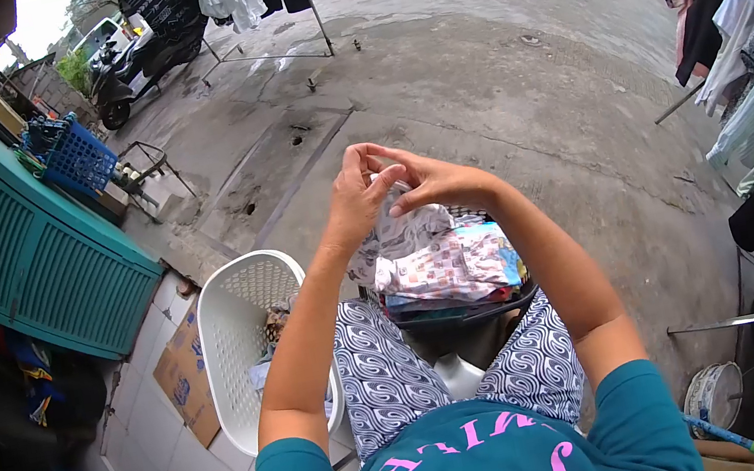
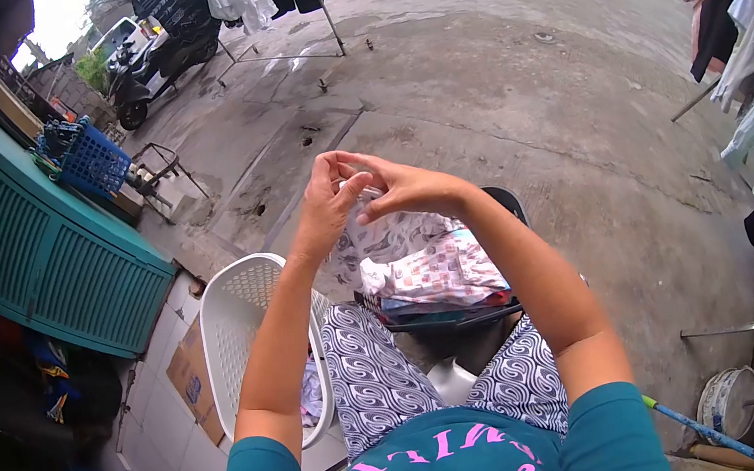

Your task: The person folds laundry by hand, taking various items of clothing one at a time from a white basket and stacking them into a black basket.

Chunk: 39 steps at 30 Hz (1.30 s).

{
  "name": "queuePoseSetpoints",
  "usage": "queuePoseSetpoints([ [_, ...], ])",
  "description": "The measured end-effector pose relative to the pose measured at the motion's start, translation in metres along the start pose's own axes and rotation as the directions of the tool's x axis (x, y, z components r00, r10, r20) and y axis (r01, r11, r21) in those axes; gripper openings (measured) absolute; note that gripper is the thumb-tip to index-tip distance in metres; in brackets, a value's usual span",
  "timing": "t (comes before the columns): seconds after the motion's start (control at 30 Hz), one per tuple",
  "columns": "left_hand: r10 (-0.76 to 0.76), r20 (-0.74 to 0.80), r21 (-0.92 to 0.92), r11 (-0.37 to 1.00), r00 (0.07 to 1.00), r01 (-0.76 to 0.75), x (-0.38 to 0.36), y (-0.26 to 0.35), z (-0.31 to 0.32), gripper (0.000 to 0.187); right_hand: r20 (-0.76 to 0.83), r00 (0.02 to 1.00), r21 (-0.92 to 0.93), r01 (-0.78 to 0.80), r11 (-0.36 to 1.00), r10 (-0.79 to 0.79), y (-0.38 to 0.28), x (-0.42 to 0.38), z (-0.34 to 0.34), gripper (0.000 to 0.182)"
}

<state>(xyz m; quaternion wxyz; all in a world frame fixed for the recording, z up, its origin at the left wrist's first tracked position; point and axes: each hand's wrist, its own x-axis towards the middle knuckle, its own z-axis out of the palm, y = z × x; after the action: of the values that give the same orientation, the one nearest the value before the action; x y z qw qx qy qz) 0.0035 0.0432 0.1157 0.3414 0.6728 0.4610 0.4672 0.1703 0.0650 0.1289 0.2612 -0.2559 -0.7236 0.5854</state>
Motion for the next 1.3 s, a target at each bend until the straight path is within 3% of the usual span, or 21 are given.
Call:
queuePoseSetpoints([
  [0.07, 0.060, -0.100, -0.033, 0.997, 0.993, -0.064, 0.003, -0.007, 0.008, 0.043, 0.038, 0.996, 0.004, 0.075, 0.997, -0.075, 0.018, 0.012, 0.008, 0.080],
  [0.1, 0.110, -0.208, -0.058, 0.990, 0.972, -0.125, 0.002, -0.012, 0.011, 0.053, 0.043, 0.999, -0.033, -0.012, 0.999, 0.014, 0.018, 0.016, 0.007, 0.066],
  [0.17, 0.119, -0.175, -0.075, 0.988, 0.977, -0.133, -0.003, -0.020, 0.005, 0.062, 0.043, 0.994, -0.068, -0.100, 0.993, 0.103, 0.015, 0.021, 0.004, 0.054],
  [0.23, 0.131, -0.117, -0.152, 0.977, 0.985, -0.148, -0.010, -0.023, 0.000, 0.065, -0.063, 0.983, -0.323, -0.184, 0.928, 0.173, 0.002, 0.021, 0.000, 0.034],
  [0.3, 0.117, -0.095, -0.166, 0.977, 0.989, -0.132, -0.012, -0.025, -0.004, 0.065, -0.132, 0.983, -0.373, -0.171, 0.912, 0.130, -0.001, 0.023, -0.002, 0.029],
  [0.37, -0.033, 0.171, -0.129, 0.990, 0.985, 0.056, -0.011, -0.032, -0.014, 0.056, -0.178, 0.984, -0.269, -0.071, 0.960, 0.023, -0.004, 0.024, -0.010, 0.023],
  [0.4, -0.017, 0.200, -0.062, 0.998, 0.980, 0.030, -0.010, -0.040, -0.019, 0.037, -0.210, 0.978, -0.224, -0.042, 0.974, -0.006, -0.006, 0.024, -0.016, 0.019],
  [0.57, -0.093, 0.198, 0.120, 0.990, 0.976, 0.070, 0.007, 0.007, -0.075, 0.023, -0.400, 0.914, 0.104, 0.110, 0.988, -0.060, -0.030, 0.010, -0.058, 0.016],
  [0.63, -0.134, 0.173, 0.129, 0.985, 0.976, 0.112, 0.016, 0.039, -0.095, 0.022, -0.360, 0.919, 0.161, 0.231, 0.960, -0.161, -0.058, -0.004, -0.067, 0.027],
  [0.7, 0.040, 0.170, -0.150, 0.989, 0.985, -0.015, 0.027, 0.066, -0.106, 0.026, -0.218, 0.954, 0.057, 0.224, 0.973, -0.207, -0.089, -0.016, -0.071, 0.032],
  [0.77, 0.065, 0.199, -0.235, 0.972, 0.978, -0.017, 0.034, 0.089, -0.116, 0.027, -0.181, 0.961, 0.041, 0.219, 0.975, -0.208, -0.109, -0.020, -0.075, 0.032],
  [0.83, 0.090, 0.231, -0.323, 0.946, 0.969, -0.011, 0.041, 0.107, -0.120, 0.029, 0.033, 0.953, -0.015, 0.301, 0.953, -0.301, -0.121, -0.021, -0.085, 0.026],
  [0.9, 0.088, 0.311, -0.402, 0.914, 0.946, 0.047, 0.047, 0.119, -0.122, 0.030, 0.018, 0.943, 0.038, 0.333, 0.942, -0.333, -0.128, -0.019, -0.091, 0.020],
  [0.97, 0.067, 0.313, -0.405, 0.912, 0.947, 0.070, 0.060, 0.120, -0.123, 0.032, -0.102, 0.974, 0.160, 0.219, 0.962, -0.204, -0.132, -0.012, -0.104, 0.021],
  [1.03, -0.069, 0.152, -0.362, 0.924, 0.986, 0.121, 0.080, 0.117, -0.117, 0.033, -0.189, 0.961, 0.080, 0.219, 0.972, -0.201, -0.137, -0.003, -0.109, 0.021],
  [1.1, -0.080, 0.077, -0.408, 0.907, 0.994, 0.105, 0.093, 0.122, -0.105, 0.035, -0.462, 0.859, -0.008, 0.245, 0.970, -0.221, -0.144, 0.006, -0.104, 0.020],
  [1.17, -0.023, -0.108, -0.306, 0.952, 0.994, -0.012, 0.094, 0.143, -0.087, 0.038, -0.504, 0.814, -0.087, 0.285, 0.955, -0.289, -0.151, 0.013, -0.090, 0.020],
  [1.2, -0.035, -0.103, -0.312, 0.950, 0.994, 0.001, 0.090, 0.153, -0.077, 0.038, -0.530, 0.764, -0.215, 0.300, 0.929, -0.369, -0.154, 0.016, -0.081, 0.021],
  [1.23, 0.029, -0.132, -0.181, 0.982, 0.991, -0.053, 0.086, 0.164, -0.067, 0.037, -0.541, 0.711, -0.341, 0.305, 0.890, -0.450, -0.158, 0.019, -0.071, 0.022],
  [1.27, 0.099, -0.152, -0.044, 0.993, 0.983, -0.107, 0.083, 0.171, -0.058, 0.035, -0.542, 0.716, -0.335, 0.296, 0.895, -0.440, -0.161, 0.020, -0.059, 0.022],
  [1.3, 0.088, -0.152, -0.048, 0.994, 0.984, -0.097, 0.081, 0.173, -0.053, 0.035, -0.523, 0.726, -0.281, 0.348, 0.894, -0.447, -0.166, 0.019, -0.045, 0.027],
])
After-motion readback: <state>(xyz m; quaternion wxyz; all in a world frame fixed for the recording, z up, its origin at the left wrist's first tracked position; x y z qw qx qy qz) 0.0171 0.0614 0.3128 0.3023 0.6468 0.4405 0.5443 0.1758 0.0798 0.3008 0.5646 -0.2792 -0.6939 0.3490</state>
